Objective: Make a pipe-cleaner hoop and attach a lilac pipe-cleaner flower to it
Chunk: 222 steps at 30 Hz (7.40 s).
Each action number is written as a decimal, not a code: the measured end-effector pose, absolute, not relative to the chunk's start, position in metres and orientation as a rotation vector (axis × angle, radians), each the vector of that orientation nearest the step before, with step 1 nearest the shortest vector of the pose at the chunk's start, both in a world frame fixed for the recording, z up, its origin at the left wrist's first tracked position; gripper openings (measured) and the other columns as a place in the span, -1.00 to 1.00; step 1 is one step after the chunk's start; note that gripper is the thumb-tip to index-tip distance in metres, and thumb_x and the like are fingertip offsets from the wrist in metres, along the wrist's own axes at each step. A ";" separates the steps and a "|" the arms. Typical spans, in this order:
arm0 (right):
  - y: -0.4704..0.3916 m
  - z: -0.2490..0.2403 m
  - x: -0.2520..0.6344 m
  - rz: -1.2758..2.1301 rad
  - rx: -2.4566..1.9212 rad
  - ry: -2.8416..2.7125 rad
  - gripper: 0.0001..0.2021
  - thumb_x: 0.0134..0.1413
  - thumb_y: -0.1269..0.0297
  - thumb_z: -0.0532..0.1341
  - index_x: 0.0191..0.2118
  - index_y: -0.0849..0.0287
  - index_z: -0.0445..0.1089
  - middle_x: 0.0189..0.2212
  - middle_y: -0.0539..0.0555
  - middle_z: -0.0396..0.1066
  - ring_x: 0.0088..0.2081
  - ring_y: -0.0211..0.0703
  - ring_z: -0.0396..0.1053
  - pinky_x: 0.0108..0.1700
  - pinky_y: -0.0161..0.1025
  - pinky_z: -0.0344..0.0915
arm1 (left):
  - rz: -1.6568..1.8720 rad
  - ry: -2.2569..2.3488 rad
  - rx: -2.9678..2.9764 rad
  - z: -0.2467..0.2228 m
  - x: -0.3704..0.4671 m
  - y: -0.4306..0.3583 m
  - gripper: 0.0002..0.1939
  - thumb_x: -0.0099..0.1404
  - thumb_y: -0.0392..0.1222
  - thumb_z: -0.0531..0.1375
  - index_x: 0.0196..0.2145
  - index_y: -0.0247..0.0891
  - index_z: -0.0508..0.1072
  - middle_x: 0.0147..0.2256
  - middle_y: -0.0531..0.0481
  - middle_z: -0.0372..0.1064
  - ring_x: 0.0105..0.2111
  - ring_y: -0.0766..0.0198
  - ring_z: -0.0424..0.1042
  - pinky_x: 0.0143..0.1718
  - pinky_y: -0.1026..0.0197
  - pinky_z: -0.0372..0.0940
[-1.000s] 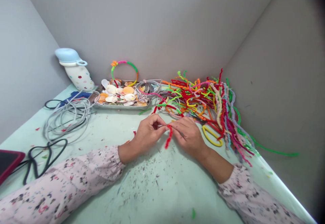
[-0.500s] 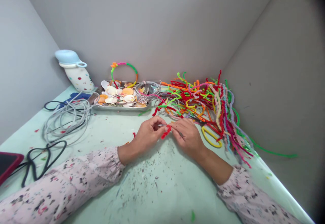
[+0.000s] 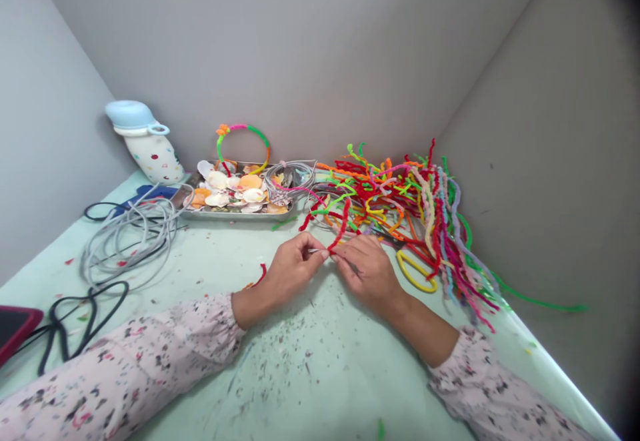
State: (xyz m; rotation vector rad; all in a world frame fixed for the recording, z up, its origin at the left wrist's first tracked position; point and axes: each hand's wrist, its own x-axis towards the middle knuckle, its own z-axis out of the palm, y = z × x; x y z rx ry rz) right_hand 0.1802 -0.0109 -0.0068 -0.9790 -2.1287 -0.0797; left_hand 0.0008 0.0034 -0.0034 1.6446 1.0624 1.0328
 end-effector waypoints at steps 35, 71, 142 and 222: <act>-0.010 -0.009 0.179 0.105 -1.089 -2.096 -0.80 0.10 0.38 0.16 -0.14 0.12 0.43 -0.29 0.09 0.46 -0.10 -0.03 0.36 -0.02 -0.05 0.22 | 0.978 1.165 1.584 -0.004 0.001 0.004 -0.86 0.24 -0.20 0.06 -0.47 -0.26 0.27 -0.57 0.15 0.16 -0.53 0.37 0.15 -0.45 0.30 0.07; -0.008 -0.010 0.175 0.106 -1.034 -2.109 -0.89 0.15 0.36 0.15 -0.27 0.12 0.44 -0.40 0.05 0.43 -0.26 -0.12 0.37 -0.09 -0.10 0.25 | 0.997 1.081 1.629 -0.006 0.001 0.003 -0.88 0.21 -0.24 0.05 -0.47 -0.26 0.27 -0.53 0.13 0.16 -0.48 0.35 0.15 -0.43 0.30 0.07; -0.009 -0.009 0.180 -0.153 -1.046 -2.199 -0.81 0.24 0.35 0.08 -0.26 0.19 0.44 -0.45 0.06 0.38 -0.29 -0.15 0.30 -0.10 -0.16 0.18 | 1.191 1.125 2.070 -0.001 0.000 -0.003 -0.80 0.21 -0.42 0.12 -0.24 -0.24 0.46 -0.31 0.01 0.32 -0.37 0.35 0.31 -0.33 0.29 0.24; -0.013 -0.003 0.180 -0.394 -1.074 -2.167 -0.84 0.22 0.35 0.12 -0.21 0.14 0.45 -0.40 0.07 0.47 -0.18 -0.10 0.34 -0.12 -0.14 0.12 | 1.089 1.133 2.220 -0.002 -0.003 0.000 -0.84 0.37 -0.25 0.01 -0.25 -0.23 0.40 -0.31 -0.01 0.30 -0.29 0.28 0.32 -0.24 0.23 0.23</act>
